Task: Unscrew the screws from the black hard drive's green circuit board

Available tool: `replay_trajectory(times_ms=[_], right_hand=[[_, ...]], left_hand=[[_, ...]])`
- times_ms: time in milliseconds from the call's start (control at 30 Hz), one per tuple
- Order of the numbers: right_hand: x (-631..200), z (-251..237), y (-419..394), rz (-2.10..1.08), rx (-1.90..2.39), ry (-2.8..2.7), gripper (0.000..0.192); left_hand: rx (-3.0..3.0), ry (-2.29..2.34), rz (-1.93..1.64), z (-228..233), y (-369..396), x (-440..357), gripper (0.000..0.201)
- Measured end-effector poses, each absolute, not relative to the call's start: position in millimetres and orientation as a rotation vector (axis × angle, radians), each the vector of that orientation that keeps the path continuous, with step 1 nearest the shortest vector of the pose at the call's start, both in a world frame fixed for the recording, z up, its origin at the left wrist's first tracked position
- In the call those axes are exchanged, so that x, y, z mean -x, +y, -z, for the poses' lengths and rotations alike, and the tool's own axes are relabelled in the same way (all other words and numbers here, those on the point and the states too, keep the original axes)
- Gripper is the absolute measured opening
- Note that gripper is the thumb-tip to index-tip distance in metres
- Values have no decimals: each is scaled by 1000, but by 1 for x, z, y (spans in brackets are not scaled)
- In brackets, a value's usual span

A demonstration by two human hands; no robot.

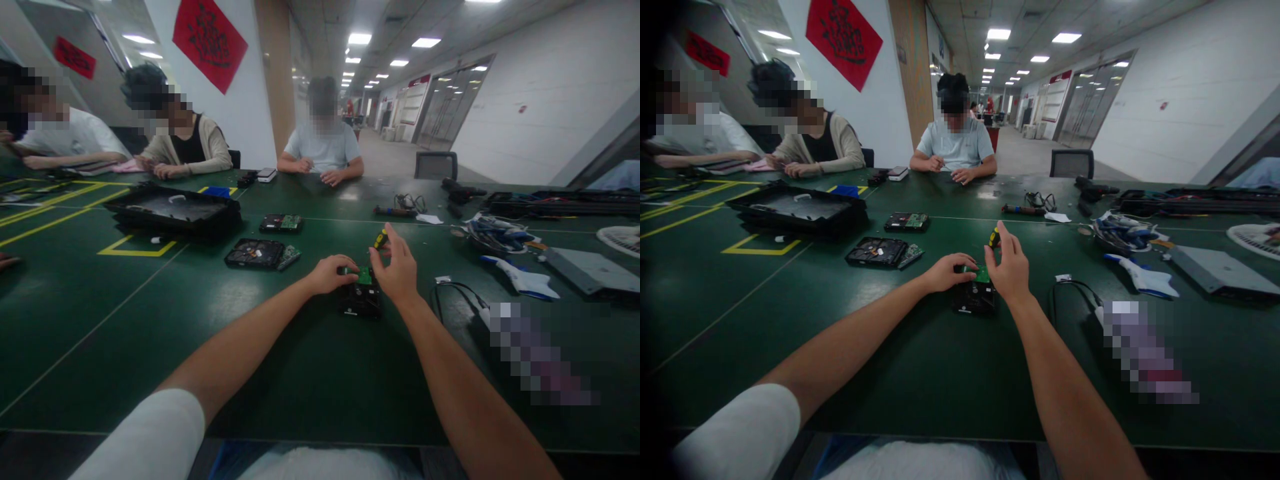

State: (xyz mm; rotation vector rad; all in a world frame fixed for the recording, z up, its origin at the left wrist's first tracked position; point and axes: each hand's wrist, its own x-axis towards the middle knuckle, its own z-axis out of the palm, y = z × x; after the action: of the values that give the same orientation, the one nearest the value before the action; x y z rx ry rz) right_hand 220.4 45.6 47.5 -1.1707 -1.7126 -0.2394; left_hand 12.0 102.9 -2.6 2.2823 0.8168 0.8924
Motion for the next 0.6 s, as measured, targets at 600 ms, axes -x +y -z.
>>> replay_trajectory(times_ms=[600], right_hand=[[-221,-48,45,230,1163,-1711,65]], left_hand=[[-2273,800,-906,5,104,-13,28]])
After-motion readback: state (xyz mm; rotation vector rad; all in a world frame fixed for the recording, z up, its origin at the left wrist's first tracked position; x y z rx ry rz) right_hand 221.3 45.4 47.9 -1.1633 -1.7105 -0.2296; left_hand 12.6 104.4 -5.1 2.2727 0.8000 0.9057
